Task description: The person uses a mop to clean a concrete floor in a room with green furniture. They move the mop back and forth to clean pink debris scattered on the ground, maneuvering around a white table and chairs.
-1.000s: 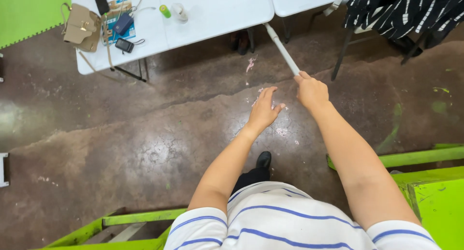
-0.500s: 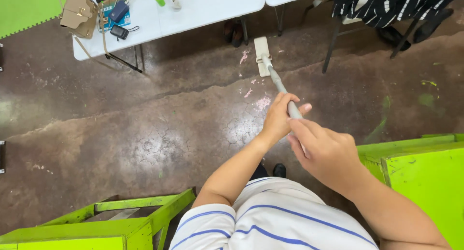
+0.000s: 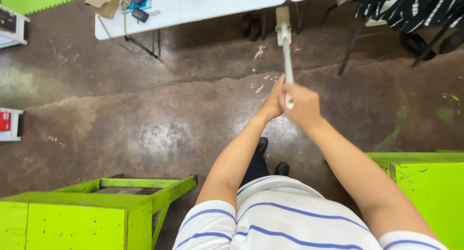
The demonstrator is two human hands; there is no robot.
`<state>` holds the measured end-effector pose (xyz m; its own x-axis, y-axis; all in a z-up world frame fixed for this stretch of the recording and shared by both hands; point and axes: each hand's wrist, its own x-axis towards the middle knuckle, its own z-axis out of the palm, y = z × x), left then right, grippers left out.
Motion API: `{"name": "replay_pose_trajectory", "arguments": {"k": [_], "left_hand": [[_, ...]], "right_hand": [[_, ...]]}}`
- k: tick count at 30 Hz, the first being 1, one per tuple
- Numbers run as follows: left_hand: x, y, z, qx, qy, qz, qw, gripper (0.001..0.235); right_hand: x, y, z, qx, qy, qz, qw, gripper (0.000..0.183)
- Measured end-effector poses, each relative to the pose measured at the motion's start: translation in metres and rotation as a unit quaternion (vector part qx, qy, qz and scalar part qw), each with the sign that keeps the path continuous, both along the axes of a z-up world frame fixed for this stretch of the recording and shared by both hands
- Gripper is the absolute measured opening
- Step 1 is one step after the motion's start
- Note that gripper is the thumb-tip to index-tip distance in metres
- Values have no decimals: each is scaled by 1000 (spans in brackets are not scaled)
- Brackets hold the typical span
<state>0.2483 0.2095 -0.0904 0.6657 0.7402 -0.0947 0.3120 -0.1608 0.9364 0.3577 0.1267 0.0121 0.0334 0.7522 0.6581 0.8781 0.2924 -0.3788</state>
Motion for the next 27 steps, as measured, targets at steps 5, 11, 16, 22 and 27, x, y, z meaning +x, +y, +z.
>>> {"name": "replay_pose_trajectory", "arguments": {"k": [5,11,16,22,27], "left_hand": [[-47,-31,38,-54,63,85,993,84],[-80,-47,15,-138,41,133,981,70],[-80,-52,38,-157,-21,167,973,59],[-75,-43,75,-86,-87,192,974,49],[-87,-47,67,-78,-82,193,975,52]], "right_hand": [[44,44,-55,-105,53,-27,993,26],[36,15,-55,-217,76,-49,972,42],[-16,-4,32,-52,60,40,996,32],[-46,1,60,0,87,69,994,18],[-34,49,50,50,97,36,993,25]]}}
